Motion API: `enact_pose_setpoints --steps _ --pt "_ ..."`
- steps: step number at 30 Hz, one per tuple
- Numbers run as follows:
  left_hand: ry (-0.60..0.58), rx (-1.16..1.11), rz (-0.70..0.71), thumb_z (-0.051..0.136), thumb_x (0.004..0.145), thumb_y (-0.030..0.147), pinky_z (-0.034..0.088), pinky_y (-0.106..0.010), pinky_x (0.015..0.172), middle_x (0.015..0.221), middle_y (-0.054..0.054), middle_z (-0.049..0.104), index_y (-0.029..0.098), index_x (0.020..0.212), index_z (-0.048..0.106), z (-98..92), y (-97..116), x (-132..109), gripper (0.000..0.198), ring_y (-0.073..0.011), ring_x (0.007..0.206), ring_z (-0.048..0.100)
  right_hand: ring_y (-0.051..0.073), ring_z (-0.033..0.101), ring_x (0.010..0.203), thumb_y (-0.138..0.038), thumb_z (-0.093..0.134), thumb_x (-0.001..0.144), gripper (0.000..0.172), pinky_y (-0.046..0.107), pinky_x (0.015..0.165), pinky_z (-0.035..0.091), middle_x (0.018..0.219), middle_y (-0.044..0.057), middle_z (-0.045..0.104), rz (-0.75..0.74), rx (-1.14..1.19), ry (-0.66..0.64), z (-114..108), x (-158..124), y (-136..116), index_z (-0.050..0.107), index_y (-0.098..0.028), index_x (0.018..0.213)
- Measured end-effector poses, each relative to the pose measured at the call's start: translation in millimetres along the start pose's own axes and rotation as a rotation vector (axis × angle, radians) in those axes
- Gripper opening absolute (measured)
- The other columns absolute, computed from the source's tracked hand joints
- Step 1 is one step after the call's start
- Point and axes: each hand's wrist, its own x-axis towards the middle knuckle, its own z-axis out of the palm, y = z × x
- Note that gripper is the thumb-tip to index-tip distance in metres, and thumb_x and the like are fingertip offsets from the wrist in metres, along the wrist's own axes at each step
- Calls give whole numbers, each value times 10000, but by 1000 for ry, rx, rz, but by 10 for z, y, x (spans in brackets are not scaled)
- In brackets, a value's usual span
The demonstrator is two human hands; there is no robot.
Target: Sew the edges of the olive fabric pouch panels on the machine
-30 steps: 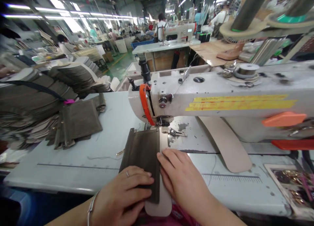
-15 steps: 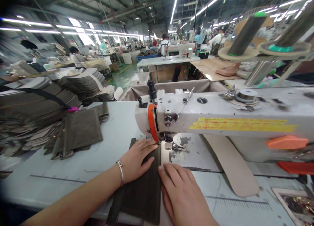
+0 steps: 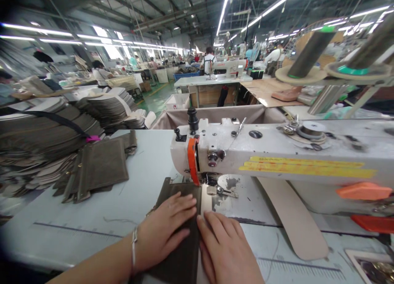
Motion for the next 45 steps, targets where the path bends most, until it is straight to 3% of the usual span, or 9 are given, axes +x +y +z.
enact_pose_setpoints --steps 2,4,8,11,19,35,45 --pt "24 -49 151 590 901 397 315 -416 1155 1269 -62 604 179 1195 566 22 98 -200 367 -208 1246 506 218 543 1076 -222 491 891 388 359 867 496 1229 51 599 -18 -4 3 5 -5 22 572 -182 1268" --pt "103 -83 259 573 922 381 285 -340 1170 1141 -27 668 194 1084 612 86 159 -361 250 -162 1184 550 215 544 1084 -218 482 896 392 359 871 492 1231 49 599 -18 -4 13 12 -11 35 567 -186 1277" --pt "193 -116 253 578 929 254 299 -293 1162 1040 14 699 212 992 635 209 184 -460 95 -125 1131 575 218 543 1094 -211 474 905 387 369 870 484 1239 60 594 -2 10 21 28 -9 30 564 -187 1281" --pt "209 -117 254 544 937 218 313 -295 1153 1024 15 706 206 981 635 215 181 -412 102 -123 1105 587 227 536 1109 -204 473 910 391 380 875 479 1249 72 585 6 7 -4 37 -6 28 552 -182 1293" --pt "103 -116 217 489 940 185 360 -319 1126 1104 -23 684 181 1095 606 127 141 -293 194 -147 1131 572 241 491 1172 -229 502 918 448 382 928 447 1321 93 525 -14 -41 -102 57 -20 77 485 -182 1363" --pt "143 22 203 369 993 160 428 -331 1073 1105 -47 670 152 1088 602 129 -44 7 251 -150 1100 591 235 514 1088 -239 492 923 378 388 872 443 1234 66 575 15 20 -17 67 66 68 551 -184 1292" --pt "107 50 199 393 975 138 462 -338 1028 1111 -56 655 133 1076 594 157 -224 204 225 -176 1062 601 229 508 1072 -216 513 919 393 395 863 426 1227 55 569 37 33 -45 67 149 117 520 -188 1311"
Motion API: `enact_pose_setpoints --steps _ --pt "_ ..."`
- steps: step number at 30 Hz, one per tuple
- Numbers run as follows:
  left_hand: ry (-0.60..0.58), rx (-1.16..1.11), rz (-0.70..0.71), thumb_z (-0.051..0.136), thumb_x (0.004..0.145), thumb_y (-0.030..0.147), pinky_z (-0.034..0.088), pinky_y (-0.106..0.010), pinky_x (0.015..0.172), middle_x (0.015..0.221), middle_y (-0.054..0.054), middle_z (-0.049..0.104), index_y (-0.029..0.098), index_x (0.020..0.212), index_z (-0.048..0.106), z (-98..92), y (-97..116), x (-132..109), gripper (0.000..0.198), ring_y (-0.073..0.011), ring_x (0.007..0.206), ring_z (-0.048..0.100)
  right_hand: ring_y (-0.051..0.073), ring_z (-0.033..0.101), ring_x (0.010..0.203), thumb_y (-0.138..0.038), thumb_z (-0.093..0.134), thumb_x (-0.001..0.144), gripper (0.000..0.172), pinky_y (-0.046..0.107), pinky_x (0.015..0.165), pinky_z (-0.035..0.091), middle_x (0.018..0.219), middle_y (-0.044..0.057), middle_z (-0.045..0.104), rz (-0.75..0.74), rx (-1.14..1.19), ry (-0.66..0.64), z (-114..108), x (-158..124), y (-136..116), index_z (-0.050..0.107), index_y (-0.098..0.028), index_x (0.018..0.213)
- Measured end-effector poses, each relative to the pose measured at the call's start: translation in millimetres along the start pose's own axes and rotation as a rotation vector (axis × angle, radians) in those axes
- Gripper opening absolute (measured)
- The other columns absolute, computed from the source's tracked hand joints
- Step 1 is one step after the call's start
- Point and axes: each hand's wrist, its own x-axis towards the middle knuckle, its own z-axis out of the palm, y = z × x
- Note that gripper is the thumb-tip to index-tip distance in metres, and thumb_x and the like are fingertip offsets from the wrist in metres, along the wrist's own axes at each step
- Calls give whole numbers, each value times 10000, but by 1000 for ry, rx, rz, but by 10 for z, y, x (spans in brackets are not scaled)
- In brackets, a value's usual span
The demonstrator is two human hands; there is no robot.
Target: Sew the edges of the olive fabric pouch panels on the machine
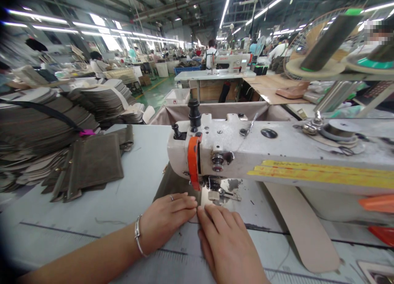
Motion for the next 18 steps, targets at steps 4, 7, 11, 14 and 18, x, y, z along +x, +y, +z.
enact_pose_setpoints --steps 4,7,11,14,18 --pt "-55 -20 -43 399 975 134 466 -336 1021 1107 -60 642 139 1061 591 24 -69 64 211 -173 1070 590 235 499 1068 -219 537 905 403 412 865 423 1226 53 561 22 -21 -42 -17 63 18 511 -192 1306" --pt "-75 -38 -73 413 974 146 482 -329 994 1090 -61 636 137 1033 591 18 -121 119 188 -171 1065 583 241 499 1048 -239 547 902 406 421 860 426 1215 60 564 38 -47 -70 -20 114 33 509 -191 1303" --pt "-70 -38 -116 460 961 163 499 -312 953 1079 -42 634 161 1005 603 19 -200 185 150 -170 1026 578 254 500 1014 -274 555 898 427 449 861 429 1233 60 553 75 -95 -122 -7 187 59 502 -199 1316" --pt "-85 -20 -147 479 955 178 496 -324 948 1079 -41 635 175 1014 617 38 -253 220 150 -177 1002 576 265 514 971 -304 526 909 430 467 833 440 1255 63 545 108 -139 -163 7 254 75 498 -208 1328" --pt "-64 2 -197 529 915 128 477 -331 980 1100 -34 641 175 1052 625 80 -294 252 173 -191 1043 569 295 519 1013 -313 510 911 443 480 841 435 1273 85 541 127 -172 -177 33 335 83 493 -204 1340"
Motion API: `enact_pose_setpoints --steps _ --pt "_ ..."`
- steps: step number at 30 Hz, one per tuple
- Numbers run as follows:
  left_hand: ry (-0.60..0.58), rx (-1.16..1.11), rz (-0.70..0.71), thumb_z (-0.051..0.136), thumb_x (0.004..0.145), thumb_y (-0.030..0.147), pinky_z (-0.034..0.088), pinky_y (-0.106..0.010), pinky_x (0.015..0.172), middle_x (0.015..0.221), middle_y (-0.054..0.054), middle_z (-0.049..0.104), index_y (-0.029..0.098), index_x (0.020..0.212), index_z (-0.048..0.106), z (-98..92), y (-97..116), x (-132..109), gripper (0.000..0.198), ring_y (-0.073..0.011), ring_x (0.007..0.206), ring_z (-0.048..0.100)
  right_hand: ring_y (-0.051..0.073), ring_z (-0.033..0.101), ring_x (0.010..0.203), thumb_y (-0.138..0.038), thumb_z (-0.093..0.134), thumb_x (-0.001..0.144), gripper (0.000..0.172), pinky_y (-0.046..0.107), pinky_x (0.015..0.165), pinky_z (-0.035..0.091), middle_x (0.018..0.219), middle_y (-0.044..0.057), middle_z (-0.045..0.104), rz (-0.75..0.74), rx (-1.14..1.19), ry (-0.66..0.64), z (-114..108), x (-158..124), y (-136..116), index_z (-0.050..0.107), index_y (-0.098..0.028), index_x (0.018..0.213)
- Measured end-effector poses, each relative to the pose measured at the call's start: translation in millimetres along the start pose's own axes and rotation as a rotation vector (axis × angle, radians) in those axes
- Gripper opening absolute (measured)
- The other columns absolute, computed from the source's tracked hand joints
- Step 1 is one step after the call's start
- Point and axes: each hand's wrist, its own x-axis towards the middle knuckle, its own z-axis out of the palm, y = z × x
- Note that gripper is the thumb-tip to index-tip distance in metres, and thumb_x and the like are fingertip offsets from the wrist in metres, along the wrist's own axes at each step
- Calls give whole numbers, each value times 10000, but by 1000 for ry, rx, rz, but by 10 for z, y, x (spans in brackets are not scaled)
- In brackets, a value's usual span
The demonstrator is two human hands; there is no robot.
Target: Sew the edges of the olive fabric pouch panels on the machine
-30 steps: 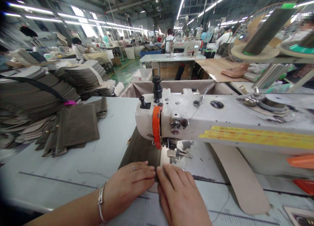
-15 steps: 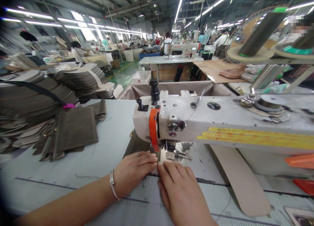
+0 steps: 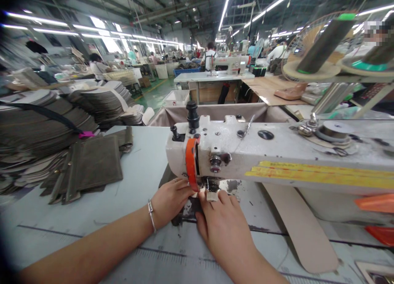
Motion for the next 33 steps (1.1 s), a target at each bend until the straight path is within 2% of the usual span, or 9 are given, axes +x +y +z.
enact_pose_setpoints --steps 5,10,24,28,33 --pt "87 23 -23 559 886 94 485 -315 963 1045 -32 666 162 975 652 35 -9 32 146 -188 1012 594 310 495 1107 -308 512 913 441 491 910 404 1292 101 532 10 20 21 37 25 10 490 -198 1339" --pt "113 12 -37 567 866 77 496 -320 948 1046 -36 666 165 964 654 47 -12 27 158 -189 1003 601 304 469 1149 -282 524 904 430 487 952 378 1273 100 543 13 61 25 47 32 26 497 -194 1324" --pt "127 1 -52 545 830 23 508 -323 949 1034 -47 666 169 962 653 48 0 49 224 -190 994 609 313 473 1091 -263 508 905 405 488 912 370 1213 109 567 66 110 57 84 38 -11 511 -186 1303" --pt "153 19 -27 532 809 -1 531 -337 919 1015 -45 678 173 932 655 66 -22 36 246 -198 958 626 303 462 1090 -265 509 905 374 479 924 367 1207 78 572 82 103 86 57 42 -49 529 -215 1276" --pt "203 37 52 519 812 2 554 -338 887 1003 -46 683 179 927 660 90 -58 1 254 -203 960 634 258 495 1017 -296 531 899 259 437 889 400 1126 31 604 88 99 109 44 49 -116 590 -254 1148"
